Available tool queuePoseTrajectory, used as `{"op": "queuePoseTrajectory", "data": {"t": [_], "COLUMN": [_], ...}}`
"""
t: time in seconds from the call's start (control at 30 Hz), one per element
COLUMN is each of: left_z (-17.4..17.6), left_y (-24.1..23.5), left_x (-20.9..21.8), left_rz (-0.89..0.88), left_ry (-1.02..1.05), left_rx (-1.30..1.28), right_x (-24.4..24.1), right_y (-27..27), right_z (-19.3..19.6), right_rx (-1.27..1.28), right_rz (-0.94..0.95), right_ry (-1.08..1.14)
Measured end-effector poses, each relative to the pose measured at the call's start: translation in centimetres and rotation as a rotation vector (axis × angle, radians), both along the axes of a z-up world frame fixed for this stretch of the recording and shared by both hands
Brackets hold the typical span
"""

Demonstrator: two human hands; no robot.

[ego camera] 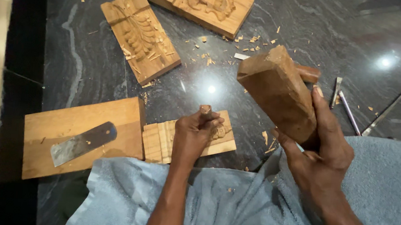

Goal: The person carves a detailed design into a rectangular wooden block using a chisel and a wooden mallet. They hold the chisel in place and strike it repeatedly to shape the wood, producing wood shavings.

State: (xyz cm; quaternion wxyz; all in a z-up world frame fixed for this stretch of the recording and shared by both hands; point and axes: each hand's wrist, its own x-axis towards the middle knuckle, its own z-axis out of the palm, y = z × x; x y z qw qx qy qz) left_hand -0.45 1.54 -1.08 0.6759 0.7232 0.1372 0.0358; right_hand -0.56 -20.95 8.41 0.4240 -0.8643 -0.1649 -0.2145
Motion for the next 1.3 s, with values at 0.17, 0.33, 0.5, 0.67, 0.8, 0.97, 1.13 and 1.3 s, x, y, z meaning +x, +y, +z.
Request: {"op": "queuePoseTrajectory", "data": {"t": [0.17, 0.33, 0.5, 0.67, 0.8, 0.97, 1.13, 1.3], "left_z": [0.3, 0.4, 0.1, -0.9, -1.5, -0.8, 0.5, 0.3], "left_y": [-0.5, -1.0, -0.8, -0.3, -0.5, -0.3, -0.6, 1.5], "left_x": [-0.2, -1.1, -1.1, -0.3, -0.4, -0.8, -0.6, 0.0], "left_rz": [-0.008, -0.046, -0.006, 0.054, 0.025, -0.070, -0.046, 0.124], "left_ry": [-0.058, -0.093, 0.011, -0.044, -0.077, -0.048, -0.033, -0.031], "left_rx": [-0.018, 0.246, 0.321, -0.153, -0.034, 0.245, 0.141, -0.184], "right_x": [-0.1, -0.1, -0.1, -0.1, -0.2, -0.5, 0.0, 0.1], "right_y": [0.0, 0.1, 0.2, -0.6, -0.8, 0.1, 0.2, -1.1], "right_z": [0.1, 0.9, 1.5, 2.2, 2.0, 1.4, 1.3, 1.4], "right_rx": [-0.009, -0.264, -0.487, -0.268, -0.245, -0.329, -0.426, -0.256], "right_rz": [0.024, 0.058, 0.043, 0.016, 0.030, 0.055, 0.043, -0.030], "right_ry": [-0.019, -0.146, -0.233, -0.176, -0.253, -0.249, -0.171, -0.071]}}
